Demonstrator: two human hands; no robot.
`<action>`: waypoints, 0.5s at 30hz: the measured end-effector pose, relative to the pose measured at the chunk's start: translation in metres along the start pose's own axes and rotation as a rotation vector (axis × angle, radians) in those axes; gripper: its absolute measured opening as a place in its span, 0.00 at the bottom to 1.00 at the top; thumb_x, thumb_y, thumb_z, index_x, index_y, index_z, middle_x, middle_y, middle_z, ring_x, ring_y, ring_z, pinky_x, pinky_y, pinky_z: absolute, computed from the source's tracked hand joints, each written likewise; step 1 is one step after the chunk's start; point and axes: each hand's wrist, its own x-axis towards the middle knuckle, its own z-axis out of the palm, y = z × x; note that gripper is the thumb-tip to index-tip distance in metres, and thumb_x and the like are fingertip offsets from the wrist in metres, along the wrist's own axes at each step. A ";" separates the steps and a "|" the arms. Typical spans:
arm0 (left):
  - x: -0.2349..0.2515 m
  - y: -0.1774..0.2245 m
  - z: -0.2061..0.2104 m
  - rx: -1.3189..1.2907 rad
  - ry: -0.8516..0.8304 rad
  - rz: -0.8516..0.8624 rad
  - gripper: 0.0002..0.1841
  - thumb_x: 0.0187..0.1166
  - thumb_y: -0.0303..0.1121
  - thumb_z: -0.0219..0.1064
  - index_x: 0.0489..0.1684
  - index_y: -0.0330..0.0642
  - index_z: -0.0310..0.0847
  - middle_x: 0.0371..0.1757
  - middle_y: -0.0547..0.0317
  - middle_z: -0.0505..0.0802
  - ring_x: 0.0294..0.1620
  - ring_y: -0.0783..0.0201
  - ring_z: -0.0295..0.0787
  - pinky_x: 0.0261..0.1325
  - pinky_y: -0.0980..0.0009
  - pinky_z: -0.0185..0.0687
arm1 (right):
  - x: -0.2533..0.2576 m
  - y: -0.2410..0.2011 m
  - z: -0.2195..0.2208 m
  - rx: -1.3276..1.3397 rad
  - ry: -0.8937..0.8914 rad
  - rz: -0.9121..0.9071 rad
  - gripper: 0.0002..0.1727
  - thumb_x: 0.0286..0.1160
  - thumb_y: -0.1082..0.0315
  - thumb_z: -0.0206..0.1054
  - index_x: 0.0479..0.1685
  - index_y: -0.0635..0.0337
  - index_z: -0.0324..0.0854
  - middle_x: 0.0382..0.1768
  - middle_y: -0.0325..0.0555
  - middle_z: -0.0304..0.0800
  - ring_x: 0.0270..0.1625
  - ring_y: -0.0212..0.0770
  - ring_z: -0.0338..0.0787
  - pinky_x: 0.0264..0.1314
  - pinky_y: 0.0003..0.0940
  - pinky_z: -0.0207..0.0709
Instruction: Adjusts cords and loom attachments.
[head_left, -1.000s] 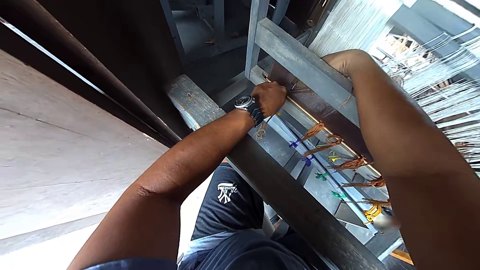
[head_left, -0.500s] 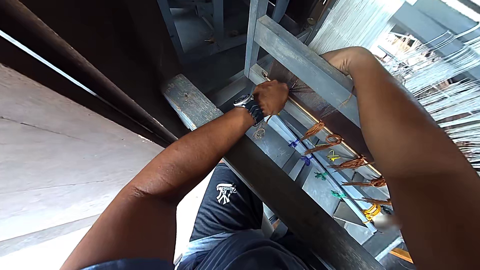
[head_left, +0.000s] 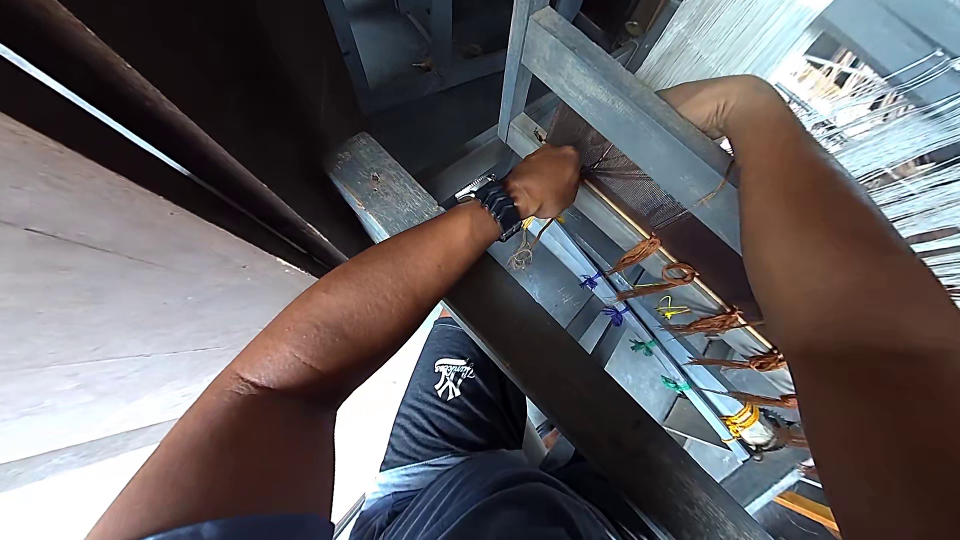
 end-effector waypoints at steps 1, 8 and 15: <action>-0.002 0.001 -0.002 0.017 0.000 -0.008 0.14 0.90 0.33 0.55 0.41 0.38 0.85 0.42 0.45 0.91 0.48 0.45 0.91 0.52 0.43 0.85 | 0.000 0.000 0.000 0.005 -0.006 -0.004 0.10 0.89 0.65 0.54 0.43 0.46 0.80 0.28 0.28 0.85 0.30 0.21 0.86 0.33 0.20 0.83; -0.021 0.012 -0.005 0.114 -0.013 -0.078 0.16 0.92 0.37 0.53 0.40 0.37 0.83 0.40 0.44 0.90 0.48 0.43 0.91 0.48 0.44 0.85 | 0.002 0.001 -0.001 -0.028 0.030 0.037 0.11 0.91 0.63 0.50 0.48 0.47 0.80 0.32 0.30 0.84 0.33 0.23 0.86 0.37 0.23 0.82; -0.037 0.030 -0.008 0.255 -0.004 -0.177 0.09 0.87 0.29 0.57 0.43 0.37 0.83 0.41 0.40 0.89 0.48 0.39 0.92 0.40 0.43 0.86 | -0.003 -0.006 0.006 -0.048 0.047 0.075 0.11 0.92 0.63 0.50 0.46 0.46 0.80 0.32 0.30 0.83 0.33 0.23 0.85 0.37 0.24 0.82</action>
